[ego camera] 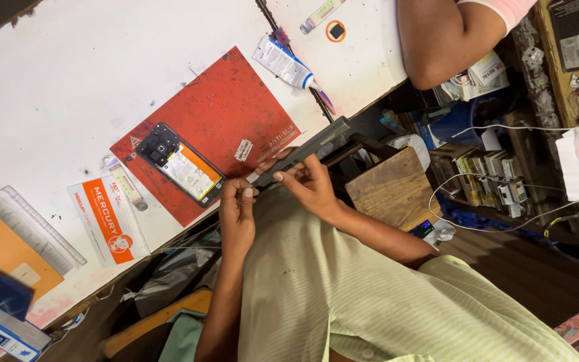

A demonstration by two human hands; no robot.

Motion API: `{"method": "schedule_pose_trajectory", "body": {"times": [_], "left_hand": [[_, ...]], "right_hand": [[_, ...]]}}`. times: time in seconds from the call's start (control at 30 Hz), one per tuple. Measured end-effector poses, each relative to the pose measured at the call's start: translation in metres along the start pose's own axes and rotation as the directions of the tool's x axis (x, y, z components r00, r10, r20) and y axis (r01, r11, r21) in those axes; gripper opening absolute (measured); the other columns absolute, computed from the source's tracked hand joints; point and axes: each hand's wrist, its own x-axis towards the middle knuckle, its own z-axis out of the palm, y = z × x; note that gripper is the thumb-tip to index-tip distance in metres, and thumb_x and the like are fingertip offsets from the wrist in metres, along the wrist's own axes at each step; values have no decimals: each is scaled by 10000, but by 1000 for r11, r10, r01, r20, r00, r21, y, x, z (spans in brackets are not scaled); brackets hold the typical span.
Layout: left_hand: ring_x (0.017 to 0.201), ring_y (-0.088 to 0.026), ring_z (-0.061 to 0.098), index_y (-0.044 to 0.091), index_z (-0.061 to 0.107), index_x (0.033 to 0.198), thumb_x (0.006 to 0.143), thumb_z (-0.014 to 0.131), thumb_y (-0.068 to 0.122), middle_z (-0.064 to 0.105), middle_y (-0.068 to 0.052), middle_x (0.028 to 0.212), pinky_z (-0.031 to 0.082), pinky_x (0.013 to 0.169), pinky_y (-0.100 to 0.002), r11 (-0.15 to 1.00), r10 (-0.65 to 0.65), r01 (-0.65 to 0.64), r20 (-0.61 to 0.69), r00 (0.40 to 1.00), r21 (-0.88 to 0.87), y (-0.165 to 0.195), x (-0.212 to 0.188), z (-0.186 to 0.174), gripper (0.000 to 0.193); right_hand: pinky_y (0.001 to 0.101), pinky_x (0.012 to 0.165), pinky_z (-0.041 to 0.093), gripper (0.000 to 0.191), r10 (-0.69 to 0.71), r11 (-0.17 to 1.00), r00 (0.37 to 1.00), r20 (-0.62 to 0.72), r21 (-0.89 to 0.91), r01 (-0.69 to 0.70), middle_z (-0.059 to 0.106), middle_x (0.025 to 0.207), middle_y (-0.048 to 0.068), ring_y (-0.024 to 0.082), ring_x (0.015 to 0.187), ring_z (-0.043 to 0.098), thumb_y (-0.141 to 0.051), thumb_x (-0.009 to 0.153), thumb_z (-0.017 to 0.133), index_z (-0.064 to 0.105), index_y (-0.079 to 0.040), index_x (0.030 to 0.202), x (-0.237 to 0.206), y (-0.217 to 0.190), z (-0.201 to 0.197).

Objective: The person pries open the back cover of a smartphone on a workbench using a long metal pry bar, working around the edges of the device. They hold the phone steady with one hand while levering the cover loose, then continue prying along the sides of the opened phone.

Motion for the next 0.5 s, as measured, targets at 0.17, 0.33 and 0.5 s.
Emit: {"method": "schedule_pose_trajectory", "body": {"times": [0.17, 0.33, 0.5], "left_hand": [[924, -196, 576, 12, 521, 1087, 1083, 509, 85, 544, -93, 1015, 493, 850, -332, 981, 103, -91, -64, 993, 173, 7, -5, -3, 75], [939, -311, 564, -1, 523, 1092, 1059, 518, 39, 535, -158, 1033, 478, 843, -411, 916, 222, -161, -129, 966, 369, 15, -11, -8, 51], [996, -365, 566, -21, 515, 1118, 1041, 513, 9, 521, -191, 1097, 472, 876, -451, 847, 320, -209, -155, 935, 488, 20, -17, -11, 83]], "right_hand": [[398, 1079, 570, 342, -55, 998, 997, 60, 3, 55, 676, 1291, 211, 293, 1273, 667, 85, 1046, 582, 449, 15, 1353, 2, 1, 10], [388, 1040, 578, 341, -13, 1000, 998, 61, 16, 13, 683, 1279, 203, 289, 1255, 681, 74, 1051, 585, 431, 1, 1346, 4, 2, 19], [401, 1051, 596, 328, 70, 979, 997, 42, 189, -77, 672, 1296, 194, 294, 1261, 679, 62, 1057, 562, 426, -4, 1347, 6, 5, 29]]}}
